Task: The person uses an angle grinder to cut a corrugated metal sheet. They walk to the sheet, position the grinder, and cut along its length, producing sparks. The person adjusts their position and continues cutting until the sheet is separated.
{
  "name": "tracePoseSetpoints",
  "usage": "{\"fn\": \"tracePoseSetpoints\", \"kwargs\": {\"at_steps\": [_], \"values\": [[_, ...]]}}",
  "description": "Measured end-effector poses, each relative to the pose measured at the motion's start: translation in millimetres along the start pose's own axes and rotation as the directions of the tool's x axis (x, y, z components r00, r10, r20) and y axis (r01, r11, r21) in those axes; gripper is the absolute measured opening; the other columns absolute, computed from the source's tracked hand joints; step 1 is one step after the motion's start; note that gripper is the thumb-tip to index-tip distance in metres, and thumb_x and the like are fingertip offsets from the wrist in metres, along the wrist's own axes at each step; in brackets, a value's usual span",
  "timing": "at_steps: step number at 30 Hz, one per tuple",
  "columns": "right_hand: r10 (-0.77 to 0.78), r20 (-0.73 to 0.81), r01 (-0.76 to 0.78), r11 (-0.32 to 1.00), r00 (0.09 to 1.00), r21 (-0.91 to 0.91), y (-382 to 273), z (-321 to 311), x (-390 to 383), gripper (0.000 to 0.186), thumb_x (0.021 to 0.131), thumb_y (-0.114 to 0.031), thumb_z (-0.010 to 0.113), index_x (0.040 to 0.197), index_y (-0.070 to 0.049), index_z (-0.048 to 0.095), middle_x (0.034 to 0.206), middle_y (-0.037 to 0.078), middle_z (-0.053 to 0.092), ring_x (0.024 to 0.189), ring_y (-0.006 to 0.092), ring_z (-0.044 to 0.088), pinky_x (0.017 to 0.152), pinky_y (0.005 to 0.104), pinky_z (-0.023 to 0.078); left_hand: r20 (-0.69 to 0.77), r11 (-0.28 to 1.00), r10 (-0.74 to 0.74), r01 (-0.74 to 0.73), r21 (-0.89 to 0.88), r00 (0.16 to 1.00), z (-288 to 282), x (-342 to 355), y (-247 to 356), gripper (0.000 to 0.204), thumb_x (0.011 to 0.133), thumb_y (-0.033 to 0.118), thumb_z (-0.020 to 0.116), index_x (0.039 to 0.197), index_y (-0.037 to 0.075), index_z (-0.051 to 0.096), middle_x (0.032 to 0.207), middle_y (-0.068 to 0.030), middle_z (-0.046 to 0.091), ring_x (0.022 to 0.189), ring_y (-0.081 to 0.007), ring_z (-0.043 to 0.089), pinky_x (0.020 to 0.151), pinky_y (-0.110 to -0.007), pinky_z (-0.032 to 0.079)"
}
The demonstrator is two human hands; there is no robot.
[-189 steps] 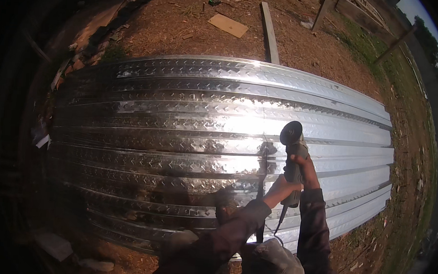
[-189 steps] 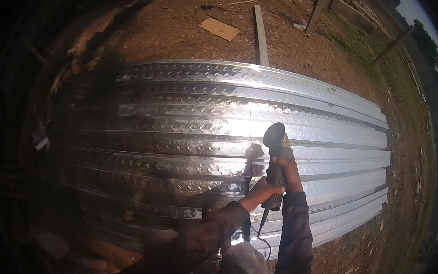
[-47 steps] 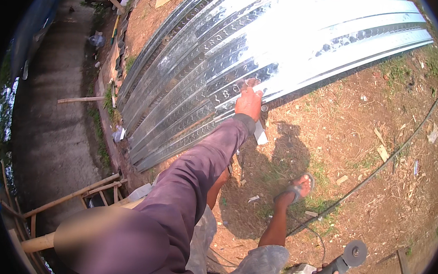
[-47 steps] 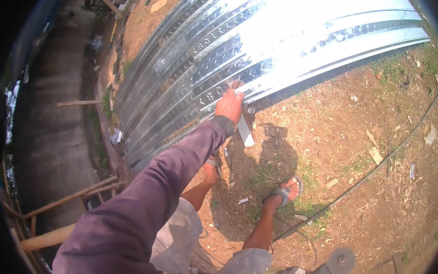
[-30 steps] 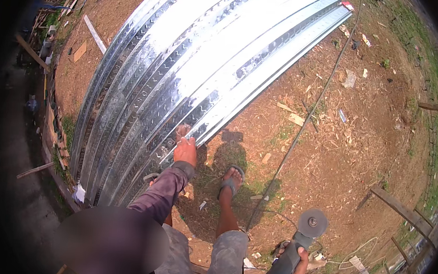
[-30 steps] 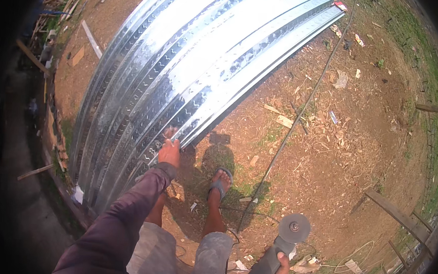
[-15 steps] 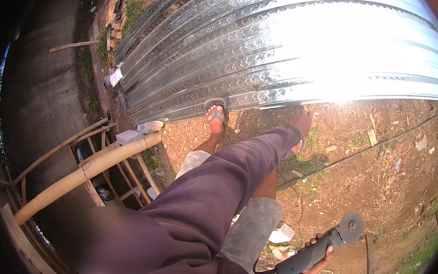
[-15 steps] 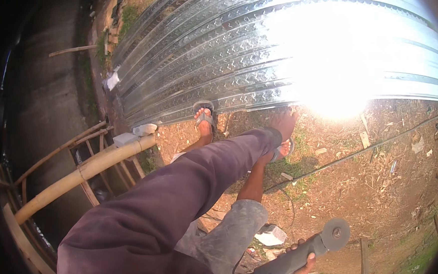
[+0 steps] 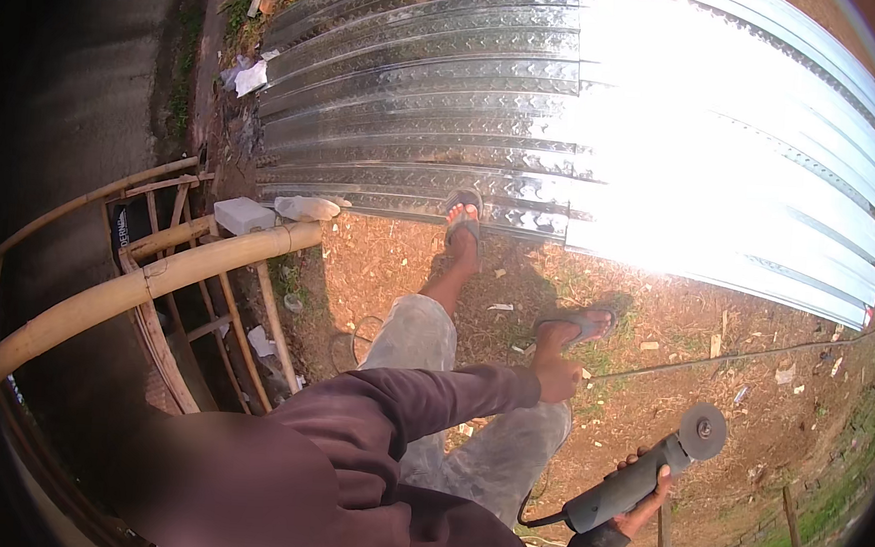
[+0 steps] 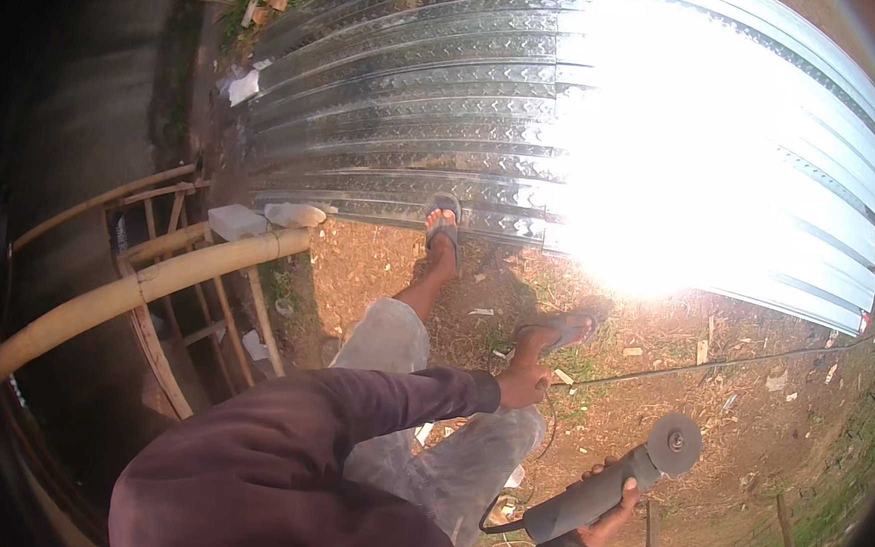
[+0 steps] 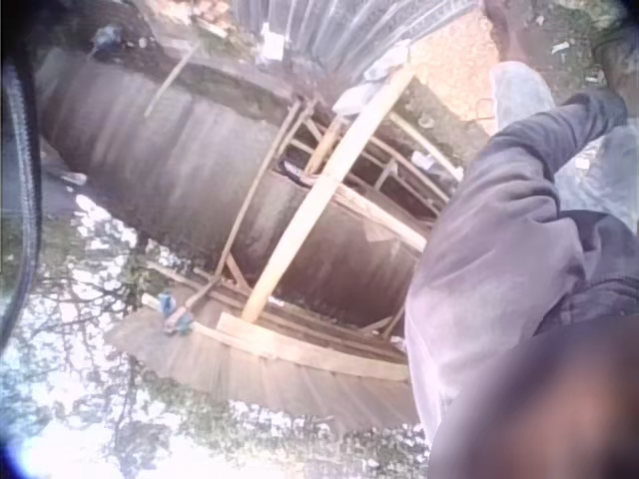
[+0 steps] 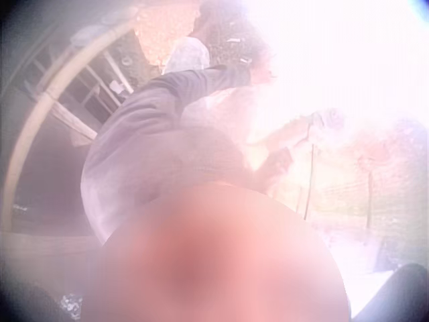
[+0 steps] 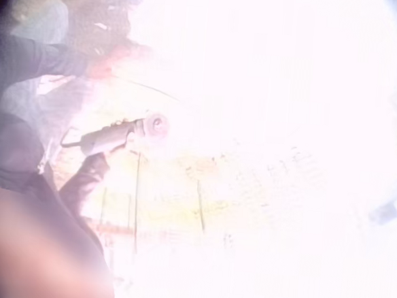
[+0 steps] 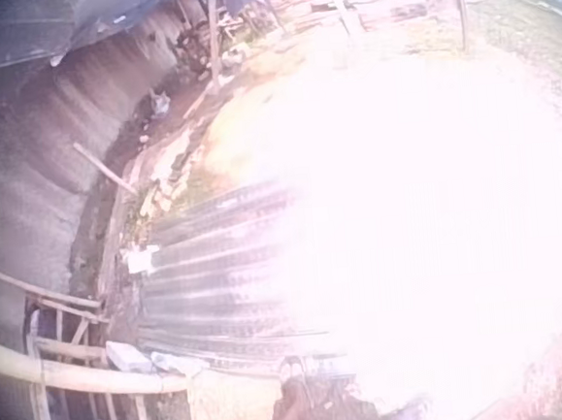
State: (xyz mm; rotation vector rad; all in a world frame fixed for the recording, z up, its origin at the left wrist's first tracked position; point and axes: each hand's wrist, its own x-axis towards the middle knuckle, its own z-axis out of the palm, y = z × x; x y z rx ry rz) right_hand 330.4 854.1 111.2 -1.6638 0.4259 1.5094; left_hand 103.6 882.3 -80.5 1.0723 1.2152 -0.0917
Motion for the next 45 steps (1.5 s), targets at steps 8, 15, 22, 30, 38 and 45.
{"fn": "tracePoseSetpoints", "kwargs": {"at_steps": [8, 15, 22, 30, 38, 45], "values": [[-0.006, -0.047, -0.006, 0.971, 0.999, -0.24, 10.0, 130.7, 16.4, 0.052, 0.078, -0.041, 0.071, 0.108, -0.001, 0.055, 0.077, 0.014, 0.06, 0.063, 0.026, 0.063, 0.054, 0.0408, 0.056, -0.071, 0.966, -0.022, 0.002, -0.26, 0.997, -171.1, -47.5, -37.9, 0.031, 0.08, 0.02, 0.066, 0.103, 0.001, 0.064, 0.092, -0.0132, 0.067, 0.09, -0.0252, 0.066, 0.078, -0.038, 0.05], [-0.111, 0.027, 0.113, 0.913, 0.993, -0.392, 6.1, 279.1, -0.6, 0.047, 0.078, -0.034, 0.072, 0.105, 0.0, 0.056, 0.077, 0.015, 0.063, 0.062, 0.0274, 0.066, 0.055, 0.0405, 0.057, -0.332, 0.975, 0.066, -0.132, -0.179, 0.941, -341.8, -85.3, -112.9, 0.028, 0.081, 0.02, 0.066, 0.1, 0.0, 0.065, 0.096, -0.0138, 0.069, 0.09, -0.0227, 0.067, 0.08, -0.036, 0.052], [-0.142, 0.123, 0.183, 0.865, 0.982, -0.468, -31.4, 401.4, 14.7, 0.049, 0.079, -0.04, 0.072, 0.105, -0.001, 0.056, 0.079, 0.013, 0.062, 0.062, 0.0257, 0.065, 0.057, 0.0385, 0.058, -0.413, 0.843, -0.284, 0.02, -0.538, 0.865, -481.2, -129.1, -127.8, 0.017, 0.083, 0.01, 0.065, 0.096, 0.0, 0.064, 0.084, -0.007, 0.068, 0.072, -0.0156, 0.066, 0.067, -0.032, 0.053], [-0.149, 0.259, 0.249, 0.875, 0.954, -0.415, -93.9, 538.4, 48.8, 0.047, 0.081, -0.039, 0.071, 0.106, -0.002, 0.056, 0.078, 0.011, 0.061, 0.062, 0.0234, 0.065, 0.056, 0.0383, 0.058, -0.434, 0.724, -0.203, -0.164, -0.67, 0.878, -527.4, -75.9, -84.4, 0.019, 0.085, 0.01, 0.065, 0.101, -0.001, 0.062, 0.087, -0.0065, 0.066, 0.071, -0.0135, 0.064, 0.064, -0.029, 0.052], [-0.272, 0.331, 0.427, 0.636, 0.904, -0.643, -156.4, 625.8, 132.5, 0.037, 0.087, -0.023, 0.066, 0.116, -0.002, 0.055, 0.083, 0.008, 0.062, 0.066, 0.0208, 0.066, 0.054, 0.0349, 0.056, -0.392, 0.698, -0.231, -0.13, -0.704, 0.89, -567.1, -20.8, -7.2, 0.022, 0.088, 0.01, 0.062, 0.107, 0.0, 0.06, 0.098, -0.0064, 0.062, 0.08, -0.0167, 0.065, 0.072, -0.031, 0.055], [-0.215, 0.274, 0.342, 0.721, 0.937, -0.603, -172.2, 647.8, 199.4, 0.045, 0.081, -0.034, 0.074, 0.107, -0.001, 0.057, 0.078, 0.012, 0.064, 0.063, 0.0213, 0.066, 0.055, 0.0354, 0.057, -0.269, 0.658, -0.33, 0.016, -0.753, 0.905, -580.5, -3.6, 29.3, 0.023, 0.089, 0.012, 0.063, 0.11, 0.002, 0.06, 0.1, -0.0075, 0.062, 0.081, -0.0177, 0.066, 0.07, -0.03, 0.055]]}}
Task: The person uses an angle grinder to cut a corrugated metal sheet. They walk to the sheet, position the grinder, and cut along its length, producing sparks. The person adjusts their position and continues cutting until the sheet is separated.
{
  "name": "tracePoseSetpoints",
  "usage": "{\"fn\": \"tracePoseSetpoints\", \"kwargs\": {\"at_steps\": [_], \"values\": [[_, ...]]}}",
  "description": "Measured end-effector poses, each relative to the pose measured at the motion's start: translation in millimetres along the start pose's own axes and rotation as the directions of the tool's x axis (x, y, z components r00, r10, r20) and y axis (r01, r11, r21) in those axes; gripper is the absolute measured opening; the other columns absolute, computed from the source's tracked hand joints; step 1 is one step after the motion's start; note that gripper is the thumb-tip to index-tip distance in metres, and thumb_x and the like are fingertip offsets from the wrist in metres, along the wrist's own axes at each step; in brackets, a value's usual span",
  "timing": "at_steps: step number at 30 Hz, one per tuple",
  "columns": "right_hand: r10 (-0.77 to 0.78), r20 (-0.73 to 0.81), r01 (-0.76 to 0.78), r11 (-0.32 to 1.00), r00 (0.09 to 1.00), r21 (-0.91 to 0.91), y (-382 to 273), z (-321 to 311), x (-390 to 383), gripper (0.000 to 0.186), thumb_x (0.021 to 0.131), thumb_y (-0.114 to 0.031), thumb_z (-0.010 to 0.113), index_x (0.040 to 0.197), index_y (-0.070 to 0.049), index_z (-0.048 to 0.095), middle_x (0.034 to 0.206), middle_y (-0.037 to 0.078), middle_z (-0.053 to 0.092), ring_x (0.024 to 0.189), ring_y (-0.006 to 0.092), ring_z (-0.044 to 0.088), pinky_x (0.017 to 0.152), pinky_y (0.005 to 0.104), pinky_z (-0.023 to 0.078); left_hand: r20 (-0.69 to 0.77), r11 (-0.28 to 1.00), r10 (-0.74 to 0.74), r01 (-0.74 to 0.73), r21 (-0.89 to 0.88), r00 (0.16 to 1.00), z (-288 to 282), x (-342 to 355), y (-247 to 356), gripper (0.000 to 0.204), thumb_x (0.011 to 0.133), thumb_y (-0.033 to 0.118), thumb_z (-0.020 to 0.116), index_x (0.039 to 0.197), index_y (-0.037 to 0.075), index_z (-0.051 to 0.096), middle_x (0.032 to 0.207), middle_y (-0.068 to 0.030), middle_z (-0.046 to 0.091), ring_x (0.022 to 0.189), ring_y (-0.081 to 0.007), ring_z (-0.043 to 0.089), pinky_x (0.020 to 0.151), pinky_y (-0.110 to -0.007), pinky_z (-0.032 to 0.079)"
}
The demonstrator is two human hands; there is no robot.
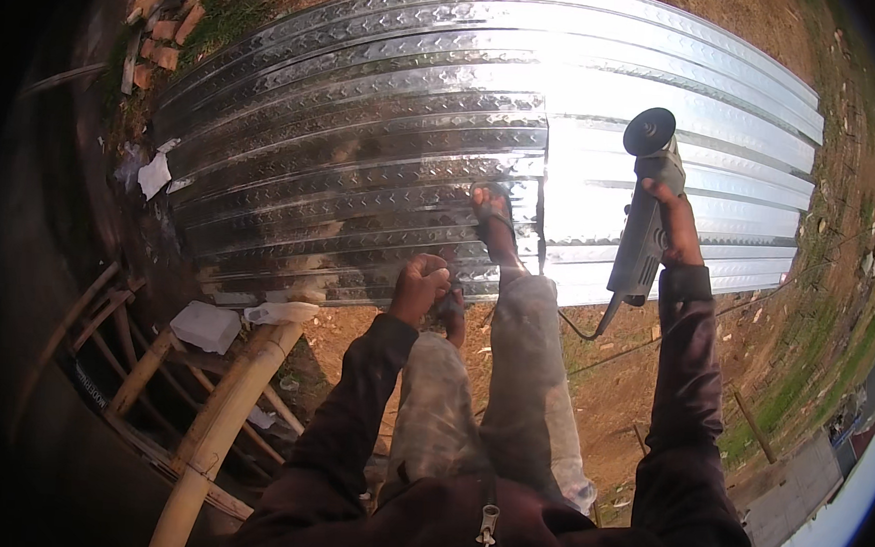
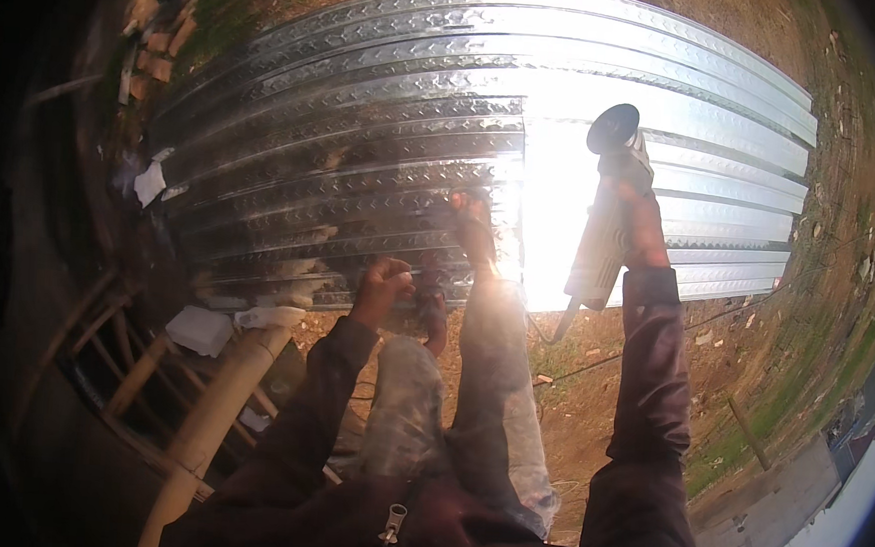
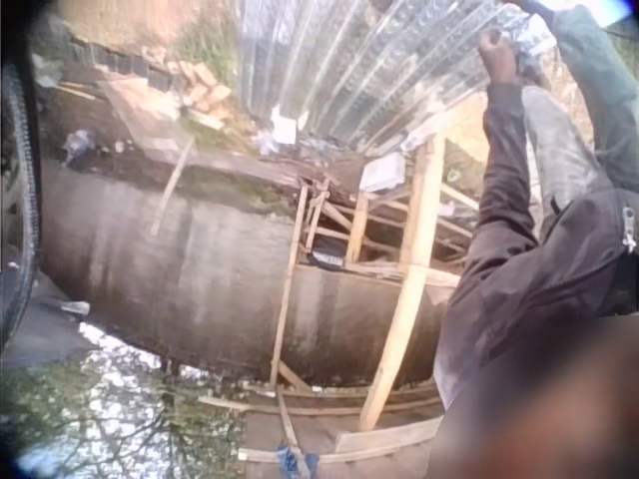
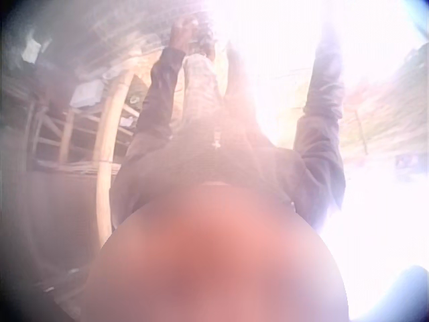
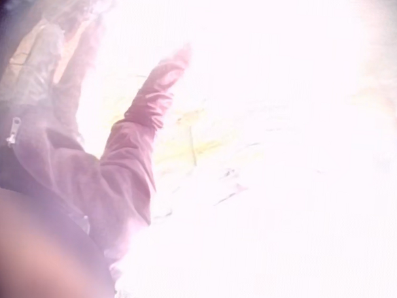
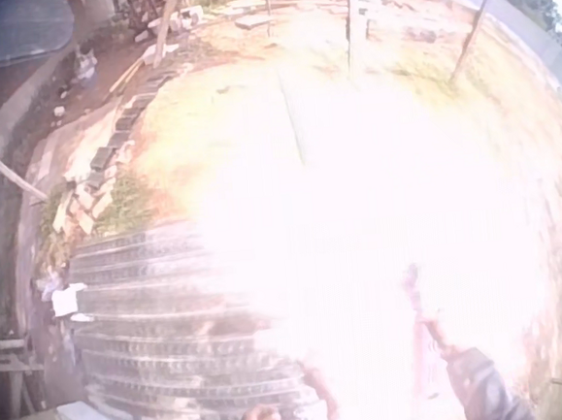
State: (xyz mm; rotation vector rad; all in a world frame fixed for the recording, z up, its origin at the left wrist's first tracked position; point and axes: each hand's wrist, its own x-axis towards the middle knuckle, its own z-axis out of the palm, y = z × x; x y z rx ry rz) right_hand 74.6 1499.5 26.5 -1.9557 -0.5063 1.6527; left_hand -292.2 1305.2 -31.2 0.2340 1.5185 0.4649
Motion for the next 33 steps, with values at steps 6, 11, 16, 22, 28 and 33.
{"fn": "tracePoseSetpoints", "kwargs": {"at_steps": [6, 11, 16, 22, 28, 33], "values": [[0.074, 0.066, -0.075, 0.997, 0.995, 0.003, 5.1, 8.3, 52.1, 0.049, 0.08, -0.033, 0.073, 0.111, 0.0, 0.055, 0.079, 0.011, 0.062, 0.066, 0.0215, 0.065, 0.057, 0.0365, 0.057, 0.364, 0.99, 0.047, 0.004, -0.138, 0.93, 106.0, 27.6, 59.0, 0.041, 0.091, 0.031, 0.068, 0.118, 0.002, 0.058, 0.105, -0.0085, 0.063, 0.091, -0.0163, 0.063, 0.076, -0.032, 0.052], [0.084, 0.16, -0.083, 0.996, 0.984, -0.01, -0.3, 35.7, 74.7, 0.046, 0.082, -0.03, 0.071, 0.112, 0.001, 0.056, 0.086, 0.01, 0.062, 0.069, 0.0196, 0.065, 0.058, 0.0334, 0.055, 0.52, 0.926, 0.029, 0.173, -0.335, 0.854, 198.1, 57.3, 88.8, 0.061, 0.093, 0.041, 0.066, 0.138, 0.004, 0.046, 0.12, -0.0114, 0.06, 0.106, -0.0218, 0.062, 0.085, -0.033, 0.054], [0.057, 0.133, -0.051, 0.998, 0.989, -0.043, 7.0, 55.7, 92.7, 0.032, 0.081, -0.017, 0.069, 0.108, -0.002, 0.063, 0.084, 0.009, 0.064, 0.071, 0.0207, 0.064, 0.063, 0.0357, 0.054, 0.507, 0.875, 0.067, 0.193, -0.443, 0.859, 221.9, 83.3, 102.2, 0.042, 0.089, 0.03, 0.073, 0.12, 0.007, 0.056, 0.101, -0.0053, 0.064, 0.085, -0.0163, 0.066, 0.069, -0.031, 0.055], [-0.111, 0.177, 0.148, 0.965, 0.978, -0.216, 35.0, 62.1, 171.8, 0.037, 0.077, -0.021, 0.071, 0.107, -0.002, 0.064, 0.09, 0.009, 0.066, 0.081, 0.0192, 0.064, 0.074, 0.0335, 0.053, 0.415, 0.879, 0.032, 0.172, -0.444, 0.909, 237.6, 150.1, 99.5, 0.036, 0.086, 0.024, 0.076, 0.11, 0.004, 0.058, 0.097, -0.0066, 0.063, 0.083, -0.0188, 0.066, 0.063, -0.034, 0.056], [-0.113, 0.162, 0.163, 0.927, 0.98, -0.338, 80.5, 66.2, 271.8, 0.064, 0.073, -0.021, 0.075, 0.126, 0.002, 0.048, 0.097, 0.013, 0.058, 0.074, 0.022, 0.063, 0.066, 0.036, 0.055, 0.47, 0.843, 0.197, 0.096, -0.53, 0.86, 258.8, 276.2, 53.5, 0.079, 0.071, 0.024, 0.084, 0.13, 0.001, 0.036, 0.114, -0.012, 0.057, 0.1, -0.0217, 0.06, 0.088, -0.036, 0.049], [-0.147, 0.213, 0.227, 0.875, 0.966, -0.428, 105.2, 63.3, 290.5, 0.069, 0.071, -0.019, 0.074, 0.13, 0.002, 0.046, 0.103, 0.013, 0.059, 0.08, 0.0223, 0.061, 0.071, 0.0355, 0.055, 0.407, 0.742, 0.184, 0.145, -0.654, 0.895, 300.3, 313.3, 7.3, 0.047, 0.075, 0.018, 0.076, 0.114, 0.001, 0.055, 0.1, -0.0079, 0.061, 0.09, -0.0184, 0.061, 0.083, -0.035, 0.049]]}}
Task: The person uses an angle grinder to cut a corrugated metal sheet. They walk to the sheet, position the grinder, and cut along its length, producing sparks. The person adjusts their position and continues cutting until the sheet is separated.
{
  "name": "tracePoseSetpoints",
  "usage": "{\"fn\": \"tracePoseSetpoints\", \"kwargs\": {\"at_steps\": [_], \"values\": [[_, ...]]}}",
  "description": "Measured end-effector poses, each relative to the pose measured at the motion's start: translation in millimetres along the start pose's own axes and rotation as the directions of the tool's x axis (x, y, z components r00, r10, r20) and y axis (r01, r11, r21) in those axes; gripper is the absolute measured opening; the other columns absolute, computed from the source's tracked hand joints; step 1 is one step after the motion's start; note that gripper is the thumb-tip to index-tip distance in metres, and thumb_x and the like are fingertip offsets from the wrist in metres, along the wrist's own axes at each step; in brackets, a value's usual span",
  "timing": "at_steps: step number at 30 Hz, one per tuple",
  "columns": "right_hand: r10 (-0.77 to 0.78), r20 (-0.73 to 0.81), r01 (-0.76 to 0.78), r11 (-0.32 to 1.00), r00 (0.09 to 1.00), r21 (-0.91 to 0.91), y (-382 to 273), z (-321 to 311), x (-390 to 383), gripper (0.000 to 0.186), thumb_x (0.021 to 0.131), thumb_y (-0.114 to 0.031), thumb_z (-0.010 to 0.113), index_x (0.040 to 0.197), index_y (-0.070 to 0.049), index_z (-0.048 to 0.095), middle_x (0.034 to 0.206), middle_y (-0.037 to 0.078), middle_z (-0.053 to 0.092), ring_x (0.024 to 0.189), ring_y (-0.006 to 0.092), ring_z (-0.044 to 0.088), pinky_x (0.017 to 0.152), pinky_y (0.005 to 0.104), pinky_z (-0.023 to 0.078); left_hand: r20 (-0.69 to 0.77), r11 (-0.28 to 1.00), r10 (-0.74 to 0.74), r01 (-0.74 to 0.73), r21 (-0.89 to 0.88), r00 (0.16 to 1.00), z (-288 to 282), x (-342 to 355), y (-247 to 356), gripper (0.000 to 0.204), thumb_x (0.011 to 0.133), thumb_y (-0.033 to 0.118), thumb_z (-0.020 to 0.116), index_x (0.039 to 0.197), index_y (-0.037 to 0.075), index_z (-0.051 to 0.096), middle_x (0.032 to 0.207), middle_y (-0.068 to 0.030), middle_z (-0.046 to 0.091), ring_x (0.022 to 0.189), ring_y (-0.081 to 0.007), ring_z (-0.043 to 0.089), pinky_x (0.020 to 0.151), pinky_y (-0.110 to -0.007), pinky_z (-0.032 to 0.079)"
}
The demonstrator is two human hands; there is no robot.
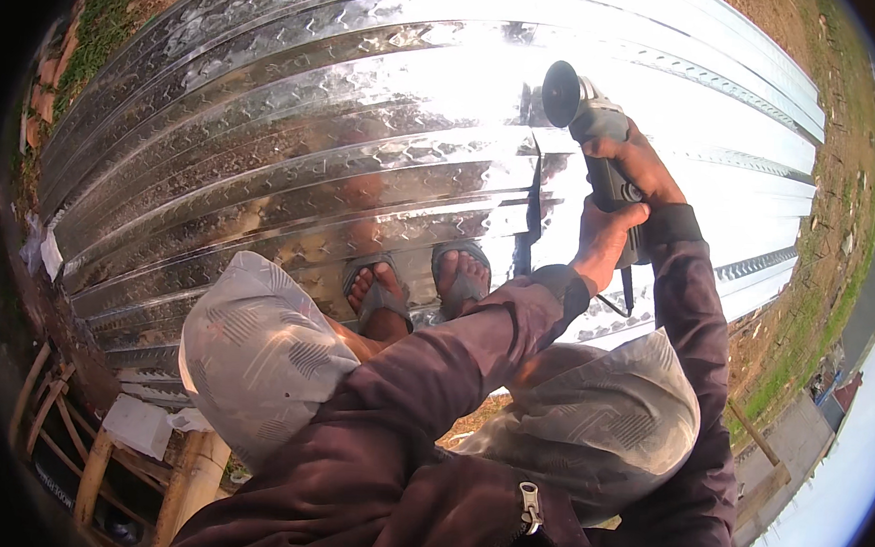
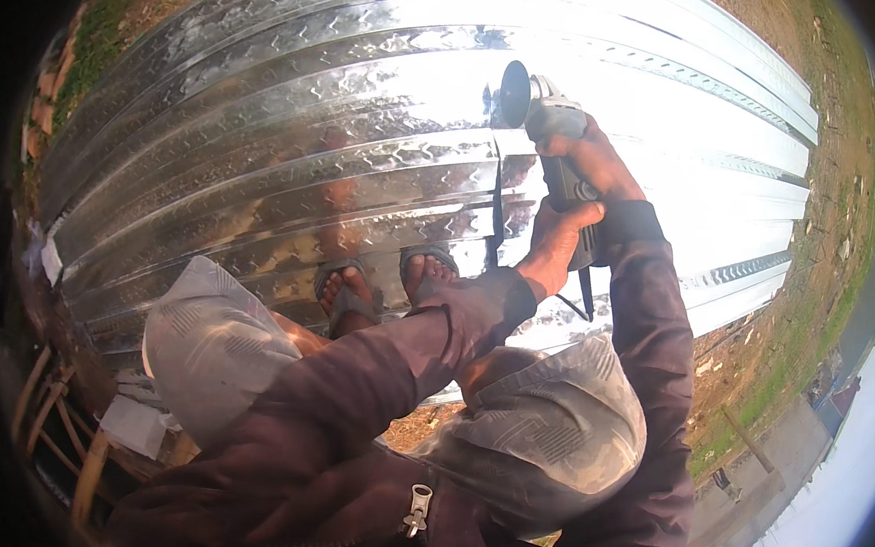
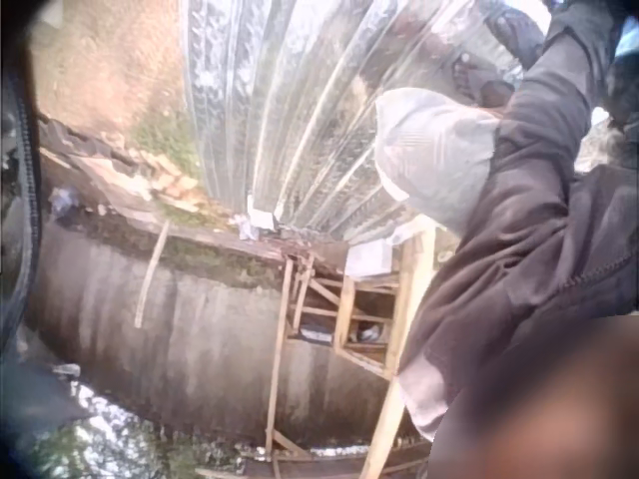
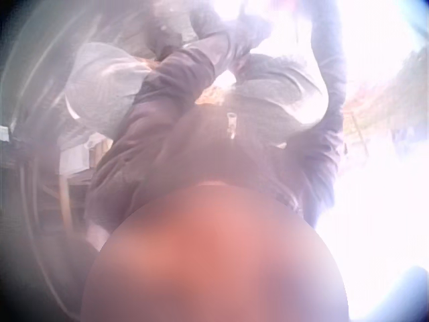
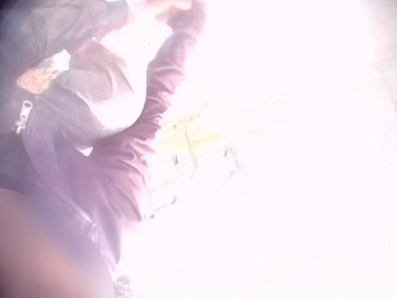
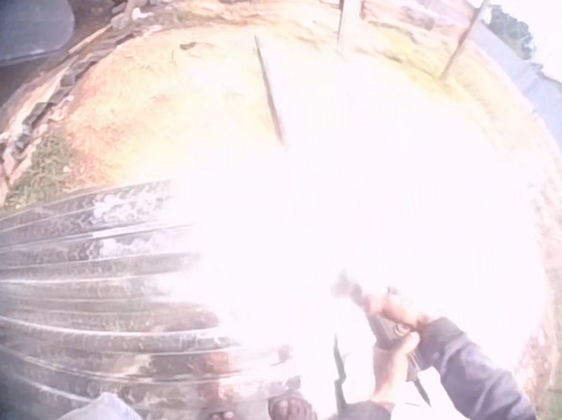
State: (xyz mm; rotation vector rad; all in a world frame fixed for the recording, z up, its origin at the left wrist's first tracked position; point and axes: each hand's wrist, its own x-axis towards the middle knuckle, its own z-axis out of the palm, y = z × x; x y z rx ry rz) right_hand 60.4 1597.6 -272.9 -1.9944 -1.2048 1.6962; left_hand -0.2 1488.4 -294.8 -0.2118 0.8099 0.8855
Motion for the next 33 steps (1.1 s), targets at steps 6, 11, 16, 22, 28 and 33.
{"fn": "tracePoseSetpoints", "kwargs": {"at_steps": [6, 11, 16, 22, 28, 33], "values": [[-0.025, 0.055, 0.028, 0.998, 0.998, -0.057, 24.3, -9.9, -4.7, 0.073, 0.071, -0.018, 0.074, 0.134, 0.003, 0.045, 0.107, 0.014, 0.061, 0.091, 0.0219, 0.061, 0.079, 0.0339, 0.053, -0.061, 1.0, -0.016, 0.016, 0.0, 0.998, 2.5, -0.5, -19.6, 0.04, 0.077, 0.02, 0.075, 0.108, 0.0, 0.06, 0.099, -0.0081, 0.063, 0.089, -0.0192, 0.06, 0.082, -0.035, 0.047], [0.012, 0.013, -0.012, 1.0, 1.0, -0.009, 34.4, -9.4, 2.2, 0.069, 0.072, -0.018, 0.075, 0.133, 0.002, 0.047, 0.106, 0.012, 0.062, 0.088, 0.022, 0.062, 0.08, 0.0343, 0.053, -0.047, 1.0, -0.02, 0.02, 0.015, 0.999, -7.6, 9.8, -23.5, 0.041, 0.075, 0.02, 0.074, 0.108, -0.001, 0.06, 0.099, -0.0083, 0.063, 0.09, -0.0197, 0.06, 0.082, -0.035, 0.046], [0.016, 0.027, -0.014, 0.997, 1.0, -0.079, 37.3, -4.5, 5.1, 0.071, 0.072, -0.018, 0.075, 0.133, 0.002, 0.047, 0.109, 0.013, 0.062, 0.093, 0.0226, 0.062, 0.084, 0.0348, 0.052, -0.088, 0.998, -0.017, 0.021, 0.054, 0.996, -9.9, 7.7, -23.2, 0.035, 0.075, 0.023, 0.071, 0.105, 0.006, 0.062, 0.099, -0.0031, 0.062, 0.091, -0.016, 0.058, 0.082, -0.032, 0.045], [0.033, 0.039, -0.031, 0.999, 0.999, -0.042, 42.1, -1.8, -0.6, 0.074, 0.07, -0.017, 0.076, 0.135, 0.003, 0.046, 0.112, 0.013, 0.061, 0.101, 0.0233, 0.06, 0.091, 0.0346, 0.049, -0.143, 0.993, -0.006, 0.023, 0.118, 0.99, -9.0, -2.4, -26.8, 0.04, 0.076, 0.025, 0.07, 0.108, 0.004, 0.061, 0.102, -0.0038, 0.062, 0.094, -0.0165, 0.057, 0.086, -0.032, 0.043], [0.022, 0.086, -0.021, 1.0, 0.996, -0.013, 22.9, 8.0, -15.4, 0.074, 0.071, -0.017, 0.076, 0.135, 0.003, 0.045, 0.115, 0.014, 0.06, 0.101, 0.0234, 0.06, 0.092, 0.0348, 0.049, -0.122, 0.998, 0.048, -0.042, 0.054, 0.991, -11.8, -3.0, -29.9, 0.04, 0.074, 0.023, 0.072, 0.102, -0.003, 0.062, 0.095, -0.0093, 0.065, 0.086, -0.0203, 0.061, 0.079, -0.035, 0.046], [0.094, 0.032, -0.092, 0.994, 0.995, -0.058, 48.9, -4.2, -0.4, 0.074, 0.072, -0.016, 0.075, 0.136, 0.003, 0.044, 0.115, 0.014, 0.06, 0.099, 0.0232, 0.06, 0.088, 0.0354, 0.051, -0.153, 0.998, 0.043, -0.034, 0.057, 0.987, -7.1, -8.9, -28.2, 0.036, 0.074, 0.022, 0.071, 0.099, -0.002, 0.063, 0.093, -0.0079, 0.065, 0.083, -0.0195, 0.061, 0.077, -0.035, 0.046]]}}
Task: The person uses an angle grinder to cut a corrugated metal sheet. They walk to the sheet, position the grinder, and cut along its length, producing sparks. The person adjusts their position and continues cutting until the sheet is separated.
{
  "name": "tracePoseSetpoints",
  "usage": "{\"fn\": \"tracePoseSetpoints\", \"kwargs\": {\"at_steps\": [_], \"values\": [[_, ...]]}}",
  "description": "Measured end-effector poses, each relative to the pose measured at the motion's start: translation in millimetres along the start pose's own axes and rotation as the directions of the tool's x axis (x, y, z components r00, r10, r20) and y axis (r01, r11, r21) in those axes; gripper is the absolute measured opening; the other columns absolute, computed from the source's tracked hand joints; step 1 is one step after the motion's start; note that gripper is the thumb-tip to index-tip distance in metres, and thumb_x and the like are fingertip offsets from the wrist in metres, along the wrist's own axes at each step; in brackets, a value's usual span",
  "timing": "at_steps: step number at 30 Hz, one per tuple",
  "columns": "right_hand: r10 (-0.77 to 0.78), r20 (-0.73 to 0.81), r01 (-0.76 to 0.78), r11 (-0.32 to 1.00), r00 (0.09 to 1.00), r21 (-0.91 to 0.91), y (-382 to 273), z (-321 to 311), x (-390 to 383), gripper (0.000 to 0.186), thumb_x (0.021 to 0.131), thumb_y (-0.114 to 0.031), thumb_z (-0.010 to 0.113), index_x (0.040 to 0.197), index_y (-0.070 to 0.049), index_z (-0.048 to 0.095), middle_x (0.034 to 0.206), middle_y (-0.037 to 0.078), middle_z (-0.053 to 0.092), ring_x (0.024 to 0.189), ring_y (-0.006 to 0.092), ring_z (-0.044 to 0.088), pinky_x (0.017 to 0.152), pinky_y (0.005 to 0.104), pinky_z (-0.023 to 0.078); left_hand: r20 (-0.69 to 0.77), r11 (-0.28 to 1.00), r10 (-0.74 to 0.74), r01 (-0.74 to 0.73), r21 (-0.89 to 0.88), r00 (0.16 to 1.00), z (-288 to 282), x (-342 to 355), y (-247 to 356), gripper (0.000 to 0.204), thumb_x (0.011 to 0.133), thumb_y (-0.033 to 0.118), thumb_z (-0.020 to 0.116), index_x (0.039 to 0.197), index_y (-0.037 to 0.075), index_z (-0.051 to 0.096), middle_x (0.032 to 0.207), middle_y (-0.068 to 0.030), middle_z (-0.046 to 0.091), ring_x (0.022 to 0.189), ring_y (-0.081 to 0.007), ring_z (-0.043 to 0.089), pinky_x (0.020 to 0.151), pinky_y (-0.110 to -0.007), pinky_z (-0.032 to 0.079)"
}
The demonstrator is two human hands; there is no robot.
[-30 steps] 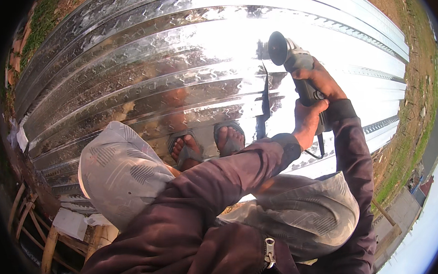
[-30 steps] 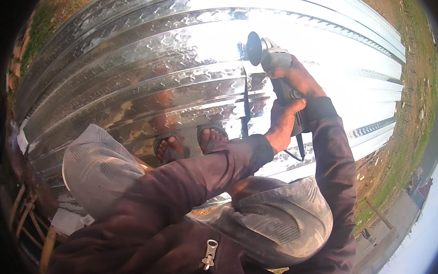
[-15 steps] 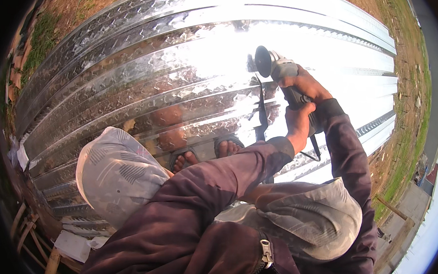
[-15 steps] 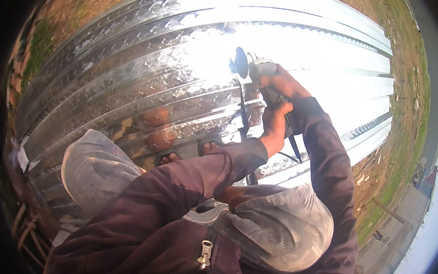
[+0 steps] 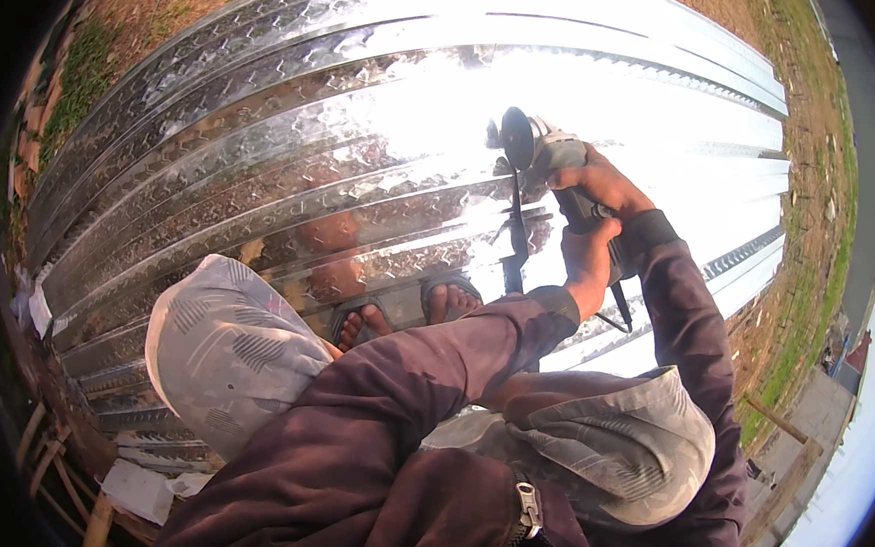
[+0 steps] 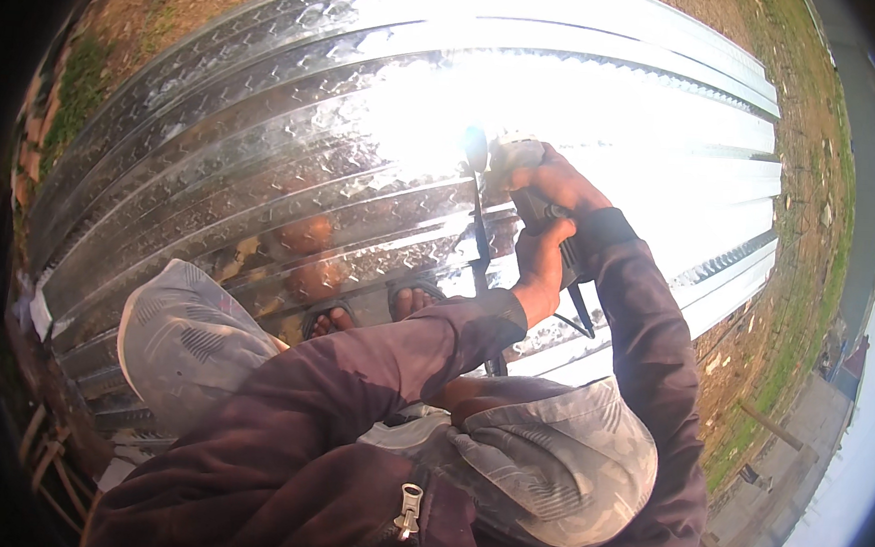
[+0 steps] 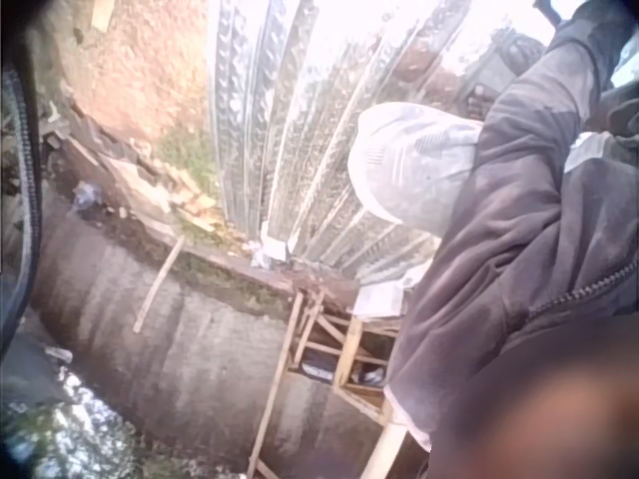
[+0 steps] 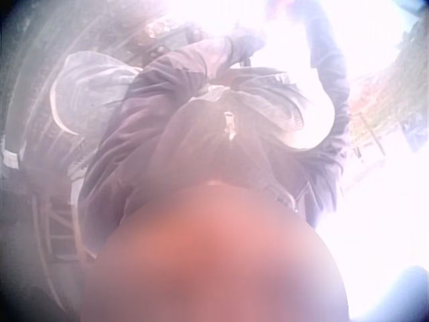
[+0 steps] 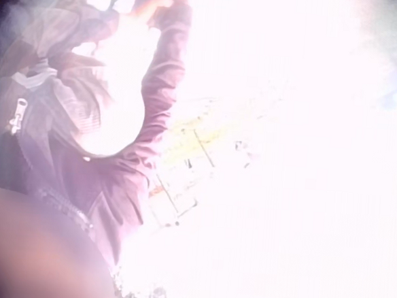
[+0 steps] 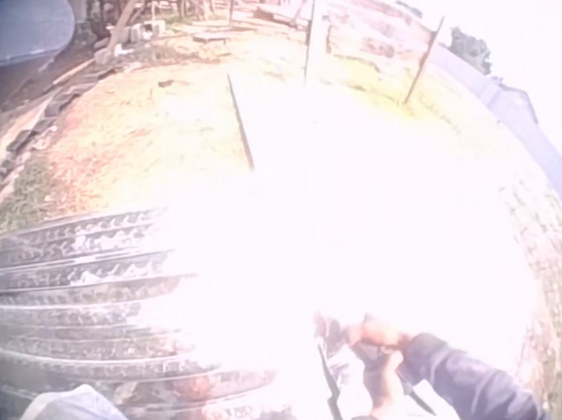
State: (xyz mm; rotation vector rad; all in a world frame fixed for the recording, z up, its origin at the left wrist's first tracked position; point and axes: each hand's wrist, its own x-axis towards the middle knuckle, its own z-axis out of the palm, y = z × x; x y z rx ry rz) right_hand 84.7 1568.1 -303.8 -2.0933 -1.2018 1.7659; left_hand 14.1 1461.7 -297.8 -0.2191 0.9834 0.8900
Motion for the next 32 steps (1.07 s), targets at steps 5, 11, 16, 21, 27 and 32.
{"fn": "tracePoseSetpoints", "kwargs": {"at_steps": [5, 11, 16, 21, 27, 32], "values": [[-0.058, 0.091, 0.057, 0.998, 0.994, 0.013, -20.9, 11.2, -6.3, 0.075, 0.071, -0.016, 0.075, 0.136, 0.004, 0.043, 0.113, 0.014, 0.06, 0.097, 0.023, 0.061, 0.087, 0.0353, 0.051, -0.012, 0.999, -0.001, 0.001, 0.032, 1.0, -5.3, 3.6, 5.3, 0.036, 0.074, 0.022, 0.071, 0.099, -0.002, 0.063, 0.092, -0.0077, 0.065, 0.083, -0.0198, 0.06, 0.077, -0.035, 0.045], [0.0, 0.071, 0.002, 1.0, 0.997, -0.023, -36.7, 16.1, -17.9, 0.074, 0.072, -0.015, 0.075, 0.136, 0.003, 0.042, 0.112, 0.015, 0.06, 0.096, 0.0232, 0.061, 0.086, 0.0353, 0.052, 0.008, 1.0, -0.016, 0.016, 0.013, 1.0, -7.3, 6.7, 2.3, 0.035, 0.074, 0.023, 0.07, 0.099, -0.001, 0.063, 0.092, -0.0072, 0.065, 0.083, -0.0194, 0.06, 0.077, -0.035, 0.045], [0.04, -0.03, -0.04, 0.999, 0.999, -0.028, -5.4, 5.4, 4.7, 0.073, 0.073, -0.014, 0.076, 0.135, 0.004, 0.041, 0.109, 0.015, 0.061, 0.093, 0.023, 0.062, 0.082, 0.0362, 0.053, 0.001, 0.999, -0.04, 0.04, 0.034, 0.999, -2.8, 4.6, 6.7, 0.034, 0.075, 0.022, 0.07, 0.1, 0.0, 0.063, 0.093, -0.0068, 0.065, 0.084, -0.0188, 0.06, 0.077, -0.035, 0.045], [-0.018, 0.054, 0.019, 1.0, 0.998, -0.024, -17.9, 11.8, 3.0, 0.07, 0.074, -0.014, 0.076, 0.133, 0.004, 0.042, 0.107, 0.013, 0.061, 0.09, 0.0221, 0.062, 0.08, 0.0358, 0.053, -0.034, 0.998, -0.018, 0.02, 0.064, 0.999, -5.2, 8.9, 4.7, 0.033, 0.076, 0.022, 0.073, 0.1, 0.0, 0.063, 0.092, -0.0067, 0.066, 0.083, -0.0184, 0.061, 0.076, -0.035, 0.046], [-0.072, 0.118, 0.077, 0.996, 0.99, -0.043, -9.3, 0.5, 5.7, 0.059, 0.072, -0.013, 0.073, 0.126, 0.001, 0.053, 0.103, 0.009, 0.063, 0.087, 0.0194, 0.061, 0.079, 0.0326, 0.051, 0.035, 0.997, 0.001, -0.004, 0.077, 0.999, -1.3, -0.9, 4.1, 0.034, 0.076, 0.024, 0.071, 0.101, 0.002, 0.064, 0.094, -0.0088, 0.067, 0.085, -0.019, 0.062, 0.075, -0.035, 0.047], [-0.055, 0.102, 0.058, 0.998, 0.993, -0.022, -10.8, 16.9, 11.5, 0.055, 0.072, -0.013, 0.071, 0.123, 0.0, 0.055, 0.098, 0.007, 0.062, 0.08, 0.0178, 0.061, 0.07, 0.0316, 0.052, 0.021, 0.993, 0.057, -0.059, 0.104, 0.998, -11.3, 13.0, -0.5, 0.03, 0.077, 0.024, 0.07, 0.096, 0.001, 0.067, 0.086, -0.0087, 0.067, 0.078, -0.0181, 0.064, 0.07, -0.033, 0.048]]}}
